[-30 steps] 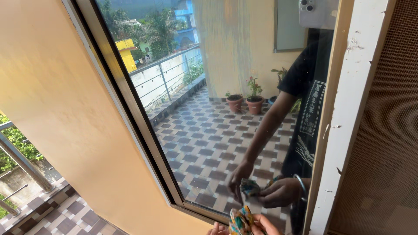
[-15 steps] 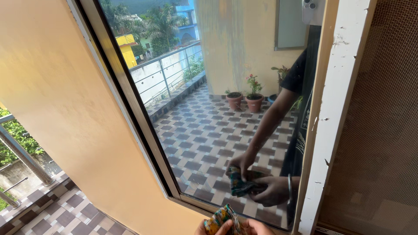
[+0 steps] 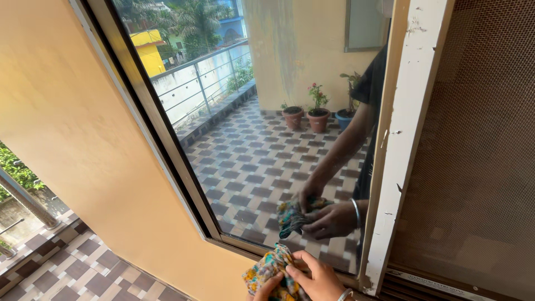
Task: The person wipes the glass pane of a sliding door with a patterned cloth and then cleans the dust from the metal tracks at the base of the door frame.
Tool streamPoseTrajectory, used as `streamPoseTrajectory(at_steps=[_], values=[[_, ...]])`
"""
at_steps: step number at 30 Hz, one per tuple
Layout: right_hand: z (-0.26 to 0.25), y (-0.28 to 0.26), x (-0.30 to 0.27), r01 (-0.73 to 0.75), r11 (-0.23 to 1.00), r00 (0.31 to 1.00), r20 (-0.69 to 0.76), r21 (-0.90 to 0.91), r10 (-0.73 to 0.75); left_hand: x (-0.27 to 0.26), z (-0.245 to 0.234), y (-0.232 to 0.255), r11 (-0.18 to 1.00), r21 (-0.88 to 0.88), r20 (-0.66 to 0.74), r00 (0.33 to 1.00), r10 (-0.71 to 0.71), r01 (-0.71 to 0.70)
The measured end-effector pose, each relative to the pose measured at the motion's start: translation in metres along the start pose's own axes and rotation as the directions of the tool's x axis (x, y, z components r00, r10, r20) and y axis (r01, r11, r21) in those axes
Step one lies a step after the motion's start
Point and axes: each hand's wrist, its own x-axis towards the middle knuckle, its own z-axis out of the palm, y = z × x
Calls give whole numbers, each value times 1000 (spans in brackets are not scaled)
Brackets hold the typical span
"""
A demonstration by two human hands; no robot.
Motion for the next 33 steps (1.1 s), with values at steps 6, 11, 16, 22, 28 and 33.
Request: streamPoseTrajectory(at_steps=[6, 11, 16, 22, 28, 33], values=[[-43, -135, -66, 470, 223, 586, 113, -854, -802, 82, -8, 88, 377, -299, -431, 228, -873, 877], [-88, -157, -63, 597, -157, 422, 474, -787, -773, 116, 31, 169, 842, 188, -335, 839, -429, 505], [-97, -136, -53, 609, -410, 289, 671, -679, -683, 80, 78, 215, 903, 201, 33, 919, -394, 380], [-100, -136, -52, 611, -411, 289, 674, -676, -679, 52, 80, 185, 952, 292, 282, 942, -182, 96], [-94, -133, -52, 560, -394, 276, 613, -729, -740, 44, 89, 185, 938, 296, 214, 970, 120, -182], [-96, -134, -55, 574, -386, 287, 619, -722, -731, 41, 92, 152, 895, 402, 325, 944, 58, -193]])
